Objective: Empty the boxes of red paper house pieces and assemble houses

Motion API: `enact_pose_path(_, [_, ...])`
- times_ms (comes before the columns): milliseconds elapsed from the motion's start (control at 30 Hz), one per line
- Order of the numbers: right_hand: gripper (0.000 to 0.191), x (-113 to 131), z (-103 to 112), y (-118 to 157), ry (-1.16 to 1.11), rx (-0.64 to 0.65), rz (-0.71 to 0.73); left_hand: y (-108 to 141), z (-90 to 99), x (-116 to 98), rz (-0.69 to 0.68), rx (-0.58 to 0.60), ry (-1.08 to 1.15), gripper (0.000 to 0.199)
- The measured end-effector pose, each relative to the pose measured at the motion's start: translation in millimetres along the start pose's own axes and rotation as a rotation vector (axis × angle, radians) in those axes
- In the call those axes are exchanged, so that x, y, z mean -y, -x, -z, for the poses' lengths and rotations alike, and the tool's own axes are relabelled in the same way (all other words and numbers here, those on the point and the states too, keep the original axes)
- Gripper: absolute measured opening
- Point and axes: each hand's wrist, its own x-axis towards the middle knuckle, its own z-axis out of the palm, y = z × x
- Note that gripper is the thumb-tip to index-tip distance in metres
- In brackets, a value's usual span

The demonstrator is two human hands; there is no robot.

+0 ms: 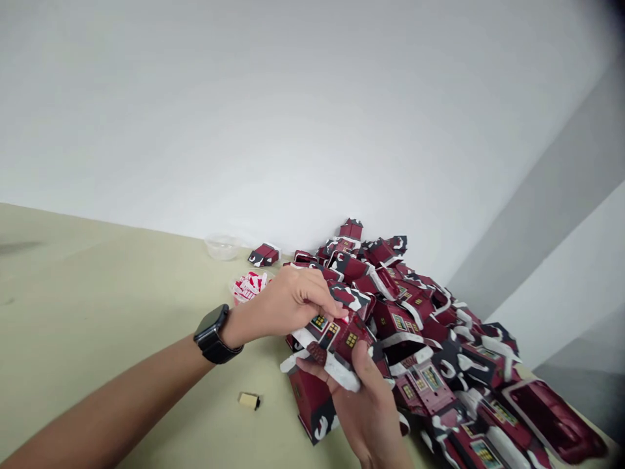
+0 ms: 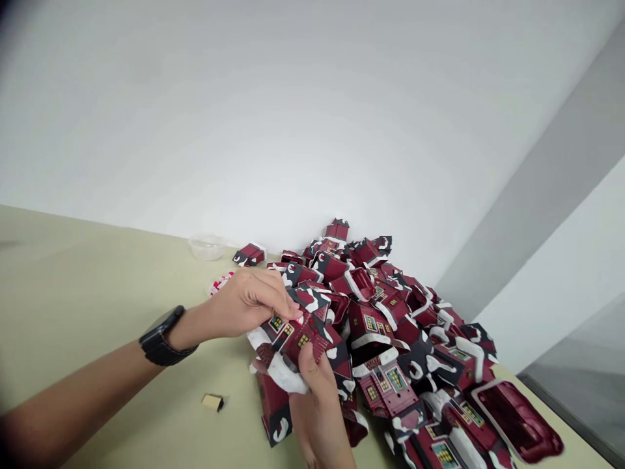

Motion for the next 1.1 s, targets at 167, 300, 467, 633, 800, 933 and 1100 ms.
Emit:
enact_pose_path(167, [0.045, -0.3, 9.1, -1.8, 0.053, -0.045, 0.01, 0.4, 0.0, -4.0, 0.073, 0.044, -0.015, 0.029])
enact_pose_path(300, [0.052, -9.2, 17.4, 3.6, 0.147, -0.072, 0.026, -0.1, -6.5, -21.2, 0.186, -0.071, -0.086, 0.02])
enact_pose_path(467, [0.059, -34.9, 26.6, 15.4, 0.311, -0.1, 0.022, -3.7, -31.2, -19.8, 0.532, -0.078, 0.007, 0.064])
enact_pose_path(633, [0.062, -45.6, 24.0, 20.4, 0.278, -0.078, 0.054, 6.4, -30.9, -26.3, 0.495, -0.112, -0.068, 0.066])
enact_pose_path(800, [0.101, -68.7, -0.1, 11.5, 0.666, 0.074, 0.268, 58.8, -8.2, -63.4, 0.626, -0.201, -0.165, 0.041])
enact_pose_path(933, [0.117, -86.2, -9.5, 8.8, 1.128, 0.395, 0.563, 117.1, 20.9, -80.1, 0.859, -0.258, -0.218, 0.061])
enact_pose_path(1100, [0.095, -77.7, 4.3, 5.4, 1.389, 0.313, 0.804, 211.3, 98.9, -67.3, 1.08, -0.34, -0.508, 0.062])
